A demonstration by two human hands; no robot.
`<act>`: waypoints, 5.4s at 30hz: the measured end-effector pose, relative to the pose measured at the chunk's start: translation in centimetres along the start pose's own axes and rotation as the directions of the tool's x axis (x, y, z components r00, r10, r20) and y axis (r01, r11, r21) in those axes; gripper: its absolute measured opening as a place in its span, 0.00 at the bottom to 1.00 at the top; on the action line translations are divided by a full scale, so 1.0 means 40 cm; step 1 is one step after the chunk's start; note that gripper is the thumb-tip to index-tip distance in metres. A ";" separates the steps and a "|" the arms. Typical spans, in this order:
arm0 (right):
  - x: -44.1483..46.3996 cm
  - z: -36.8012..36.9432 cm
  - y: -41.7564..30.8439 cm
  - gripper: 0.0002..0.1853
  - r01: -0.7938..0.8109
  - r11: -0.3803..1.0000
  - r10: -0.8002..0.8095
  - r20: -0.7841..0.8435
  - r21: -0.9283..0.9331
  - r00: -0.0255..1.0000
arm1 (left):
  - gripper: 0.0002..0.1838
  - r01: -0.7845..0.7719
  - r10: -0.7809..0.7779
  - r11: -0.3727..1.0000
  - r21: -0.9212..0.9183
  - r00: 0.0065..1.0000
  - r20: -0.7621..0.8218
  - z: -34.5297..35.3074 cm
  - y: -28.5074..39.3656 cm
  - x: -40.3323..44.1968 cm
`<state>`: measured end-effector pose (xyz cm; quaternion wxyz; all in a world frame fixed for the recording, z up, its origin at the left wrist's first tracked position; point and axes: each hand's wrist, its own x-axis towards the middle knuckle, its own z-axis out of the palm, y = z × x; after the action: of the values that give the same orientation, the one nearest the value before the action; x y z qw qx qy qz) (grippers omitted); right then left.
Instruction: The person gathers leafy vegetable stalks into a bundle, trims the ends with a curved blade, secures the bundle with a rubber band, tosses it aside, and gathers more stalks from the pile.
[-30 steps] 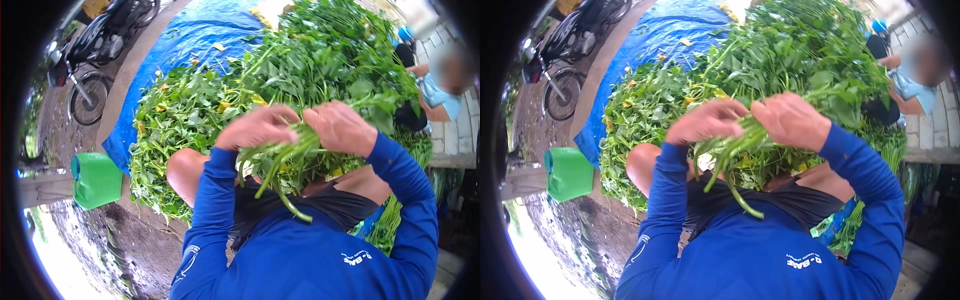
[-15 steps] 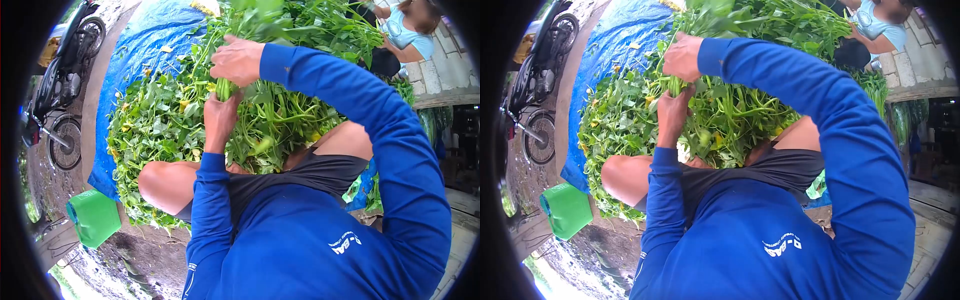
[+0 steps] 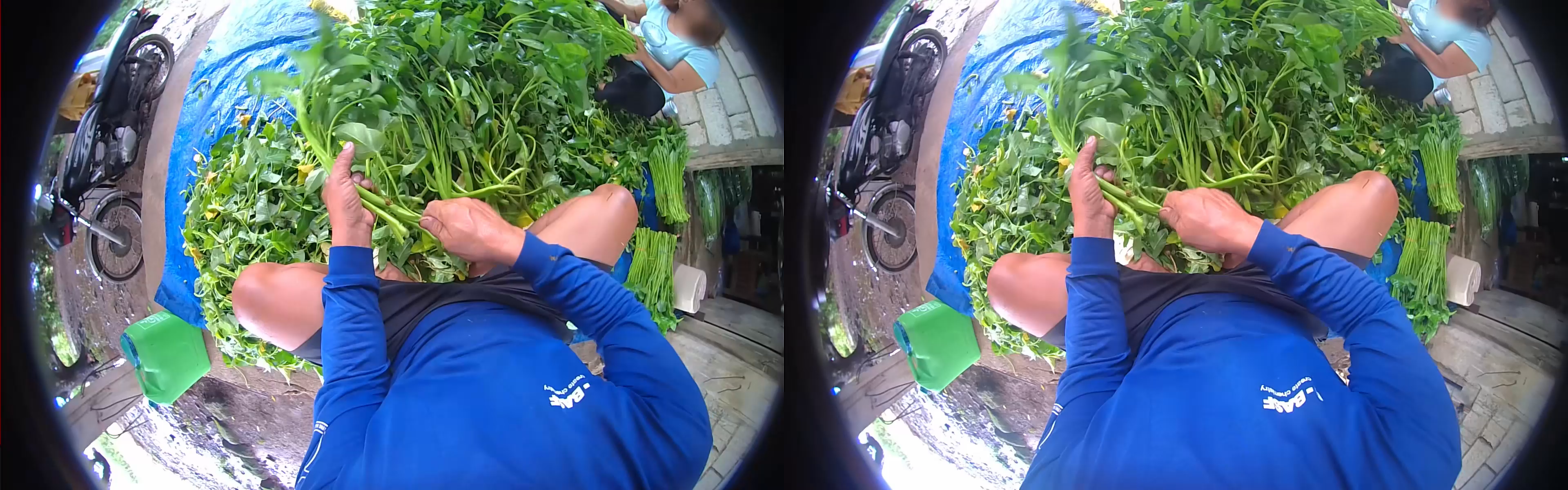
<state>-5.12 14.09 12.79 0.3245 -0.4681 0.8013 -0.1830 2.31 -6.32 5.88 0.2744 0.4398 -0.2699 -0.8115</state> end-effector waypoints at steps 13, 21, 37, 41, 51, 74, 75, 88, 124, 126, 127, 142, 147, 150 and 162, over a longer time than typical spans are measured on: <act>-0.003 0.041 0.081 0.18 0.130 0.926 -0.103 -0.094 0.355 0.990 | 0.18 -0.010 0.002 0.994 0.113 0.998 0.066 -0.037 -0.034 0.039; 0.007 0.072 0.113 0.18 0.082 0.978 -0.079 -0.024 0.192 0.997 | 0.20 -0.020 0.015 0.992 0.121 0.999 0.040 -0.048 -0.089 0.031; 0.022 0.091 -0.007 0.19 -0.053 0.997 0.068 0.317 -0.057 0.946 | 0.14 -0.157 0.154 0.987 -0.015 0.981 -0.114 -0.050 -0.034 0.010; -0.029 0.241 0.107 0.17 0.062 0.993 -0.017 0.396 -0.101 0.918 | 0.12 -0.243 0.236 0.966 -0.085 0.968 -0.081 -0.082 0.129 0.040; 0.074 0.118 0.164 0.13 -0.230 0.972 0.188 -0.464 -0.037 0.866 | 0.12 -0.101 0.100 0.991 -0.091 0.995 -0.011 -0.077 0.069 -0.005; -0.076 -0.156 0.095 0.28 0.077 0.553 0.148 -0.188 0.830 0.971 | 0.16 -0.143 0.138 0.984 0.106 0.989 0.057 -0.017 0.028 -0.054; -0.068 -0.144 0.094 0.27 0.131 0.572 0.162 -0.268 0.809 0.950 | 0.16 -0.140 0.133 0.984 0.111 0.989 0.070 -0.012 0.025 -0.055; 0.006 -0.131 0.130 0.27 0.215 0.784 0.237 -0.601 0.582 0.763 | 0.17 -0.164 0.146 0.981 0.106 0.976 0.164 0.044 -0.017 -0.103; 0.083 0.140 0.166 0.18 -0.377 0.872 0.442 -0.172 0.313 0.880 | 0.19 -0.431 0.470 0.867 0.252 0.875 -0.120 -0.074 0.067 -0.023; 0.094 0.171 0.146 0.20 -0.256 0.934 0.336 -0.371 0.247 0.866 | 0.19 -0.448 0.481 0.862 0.237 0.871 -0.104 -0.074 0.065 -0.024; 0.108 0.164 0.137 0.21 -0.233 0.953 0.296 -0.424 0.194 0.856 | 0.19 -0.421 0.456 0.873 0.247 0.884 -0.103 -0.078 0.060 -0.023; 0.167 -0.036 0.087 0.17 -0.122 0.459 0.426 -0.098 0.880 0.899 | 0.19 -0.393 0.406 0.896 0.208 0.914 -0.019 -0.061 0.053 -0.032; 0.112 -0.160 -0.001 0.18 0.007 0.528 0.266 -0.173 0.849 0.948 | 0.18 -0.391 0.398 0.894 0.218 0.917 0.013 -0.057 0.059 -0.029; 0.111 -0.203 -0.002 0.18 0.031 0.658 0.259 -0.264 0.753 0.929 | 0.20 -0.336 0.342 0.883 0.326 0.939 0.042 -0.052 0.060 -0.046; 0.141 -0.241 0.037 0.15 0.093 0.303 0.179 -0.152 0.949 0.972 | 0.18 -0.349 0.334 0.877 0.330 0.937 0.102 -0.024 0.018 -0.049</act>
<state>-14.69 9.84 16.90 0.4480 -0.1399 0.5821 -0.6640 4.19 -5.68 7.02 0.3265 0.4091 -0.4860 -0.7000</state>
